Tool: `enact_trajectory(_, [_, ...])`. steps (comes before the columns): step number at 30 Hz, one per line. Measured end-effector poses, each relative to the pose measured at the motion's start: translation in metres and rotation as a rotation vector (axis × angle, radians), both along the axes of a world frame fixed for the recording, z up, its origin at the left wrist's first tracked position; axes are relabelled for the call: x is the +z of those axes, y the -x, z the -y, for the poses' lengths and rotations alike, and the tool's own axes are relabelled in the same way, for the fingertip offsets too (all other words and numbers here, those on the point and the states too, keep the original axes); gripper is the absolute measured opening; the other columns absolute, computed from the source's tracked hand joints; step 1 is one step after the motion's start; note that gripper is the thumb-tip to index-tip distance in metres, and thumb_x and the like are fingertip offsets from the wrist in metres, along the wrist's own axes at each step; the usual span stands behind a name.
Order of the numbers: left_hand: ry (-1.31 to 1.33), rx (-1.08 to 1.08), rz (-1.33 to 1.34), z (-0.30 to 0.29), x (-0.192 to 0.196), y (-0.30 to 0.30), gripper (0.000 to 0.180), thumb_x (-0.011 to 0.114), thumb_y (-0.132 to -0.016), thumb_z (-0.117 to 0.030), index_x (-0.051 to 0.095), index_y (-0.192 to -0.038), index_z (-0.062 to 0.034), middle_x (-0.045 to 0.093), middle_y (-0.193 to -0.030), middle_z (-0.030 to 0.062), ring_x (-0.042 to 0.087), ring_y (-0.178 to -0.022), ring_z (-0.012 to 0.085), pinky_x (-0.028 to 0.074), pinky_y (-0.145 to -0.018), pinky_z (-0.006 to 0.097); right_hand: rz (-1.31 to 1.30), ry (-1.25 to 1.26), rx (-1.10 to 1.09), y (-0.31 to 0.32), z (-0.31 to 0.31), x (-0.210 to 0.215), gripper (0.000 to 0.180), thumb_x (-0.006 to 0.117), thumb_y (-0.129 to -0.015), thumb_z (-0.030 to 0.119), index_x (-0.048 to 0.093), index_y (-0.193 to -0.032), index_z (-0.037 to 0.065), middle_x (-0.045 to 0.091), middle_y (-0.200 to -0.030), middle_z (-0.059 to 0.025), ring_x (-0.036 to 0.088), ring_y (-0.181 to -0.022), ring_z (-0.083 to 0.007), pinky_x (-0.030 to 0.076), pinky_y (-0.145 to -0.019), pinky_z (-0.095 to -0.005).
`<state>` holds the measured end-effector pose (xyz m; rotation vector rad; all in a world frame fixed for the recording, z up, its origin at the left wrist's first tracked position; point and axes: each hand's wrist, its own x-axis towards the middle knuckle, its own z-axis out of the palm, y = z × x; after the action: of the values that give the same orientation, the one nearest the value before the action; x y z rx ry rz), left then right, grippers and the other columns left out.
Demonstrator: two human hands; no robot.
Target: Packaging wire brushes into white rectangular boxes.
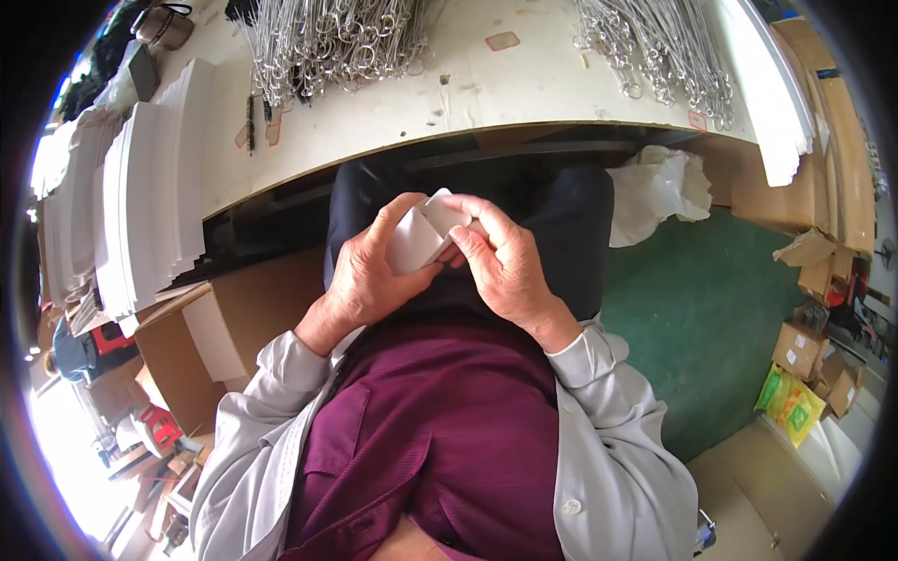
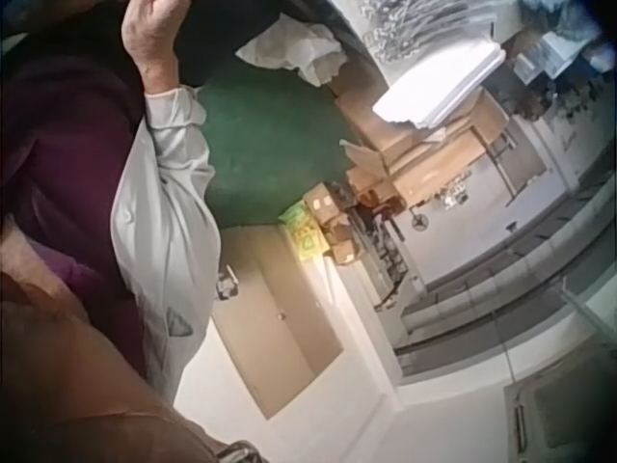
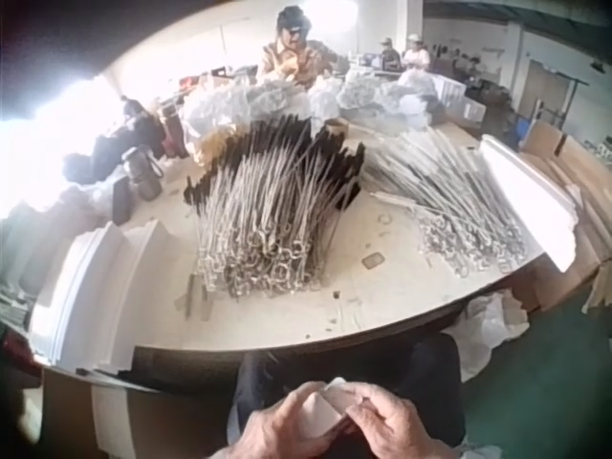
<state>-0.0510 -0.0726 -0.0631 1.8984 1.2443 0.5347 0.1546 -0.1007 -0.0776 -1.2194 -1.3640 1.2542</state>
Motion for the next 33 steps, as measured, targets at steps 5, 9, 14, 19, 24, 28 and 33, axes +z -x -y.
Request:
enact_trajectory(5, [0.074,-0.029,0.09,0.003,-0.005,-0.004,0.072,0.083,-0.077,-0.016,0.048,-0.14,-0.0163,0.07,-0.117,0.0197,0.072,-0.102,0.0402,0.061,-0.084,0.046,-0.145,0.147,-0.092,0.008,0.004,0.004,0.036,0.062,-0.102,0.002,0.054,-0.137,-0.004,0.075,-0.093,-0.0129,0.071,-0.079,-0.0102,0.057,-0.071,-0.0257])
enact_trajectory(9, [0.07,-0.004,0.046,0.006,-0.007,-0.008,0.071,0.085,-0.075,-0.01,0.053,-0.138,-0.0166,0.071,-0.114,0.0172,0.074,-0.102,0.0363,0.061,-0.085,0.042,-0.096,0.162,-0.138,0.013,0.007,-0.001,0.037,0.063,-0.1,-0.002,0.053,-0.136,-0.005,0.075,-0.091,-0.0128,0.071,-0.079,-0.01,0.057,-0.07,-0.0247])
enact_trajectory(14, [0.034,-0.065,-0.089,0.007,-0.013,-0.009,0.065,0.081,-0.077,-0.01,0.054,-0.136,-0.0161,0.069,-0.121,0.0187,0.073,-0.101,0.0377,0.062,-0.083,0.044,0.224,0.005,-0.121,0.012,0.008,-0.004,0.017,0.065,-0.102,0.007,0.068,-0.114,-0.005,0.074,-0.082,-0.0154,0.072,-0.071,-0.0149,0.057,-0.064,-0.0297])
enact_trajectory(19, [0.038,-0.006,-0.052,0.011,-0.016,-0.009,0.063,0.081,-0.079,-0.015,0.053,-0.135,-0.0099,0.069,-0.117,0.0193,0.073,-0.1,0.0398,0.061,-0.081,0.046,0.295,-0.155,-0.116,0.014,0.01,-0.004,0.023,0.064,-0.104,0.016,0.074,-0.113,-0.002,0.074,-0.084,-0.0219,0.075,-0.073,-0.0291,0.055,-0.062,-0.0322])
enact_trajectory(24, [-0.003,0.05,-0.081,0.014,-0.025,-0.011,0.064,0.082,-0.081,-0.021,0.051,-0.134,-0.0044,0.07,-0.113,0.0192,0.073,-0.098,0.0408,0.061,-0.078,0.047,0.192,0.044,-0.126,0.019,0.006,-0.005,0.022,0.07,-0.099,0.015,0.074,-0.11,-0.004,0.076,-0.084,-0.0183,0.075,-0.072,-0.019,0.056,-0.063,-0.029])
enact_trajectory(28, [-0.214,0.057,-0.082,0.017,-0.028,-0.013,0.058,0.08,-0.078,-0.016,0.052,-0.128,-0.0024,0.07,-0.101,0.0186,0.074,-0.085,0.0385,0.062,-0.067,0.046,0.054,0.166,-0.184,0.028,0.002,-0.007,0.014,0.075,-0.095,0.009,0.073,-0.101,-0.004,0.077,-0.082,-0.011,0.072,-0.074,-0.0094,0.056,-0.064,-0.0261])
enact_trajectory(33, [-0.267,0.059,-0.082,0.019,-0.03,-0.012,0.057,0.081,-0.077,-0.015,0.054,-0.126,-0.0027,0.07,-0.1,0.0174,0.074,-0.081,0.0371,0.062,-0.064,0.045,-0.05,0.206,-0.194,0.023,0.0,-0.007,0.012,0.075,-0.096,0.009,0.07,-0.095,-0.003,0.074,-0.075,-0.0064,0.066,-0.064,-0.0068,0.052,-0.056,-0.0237])
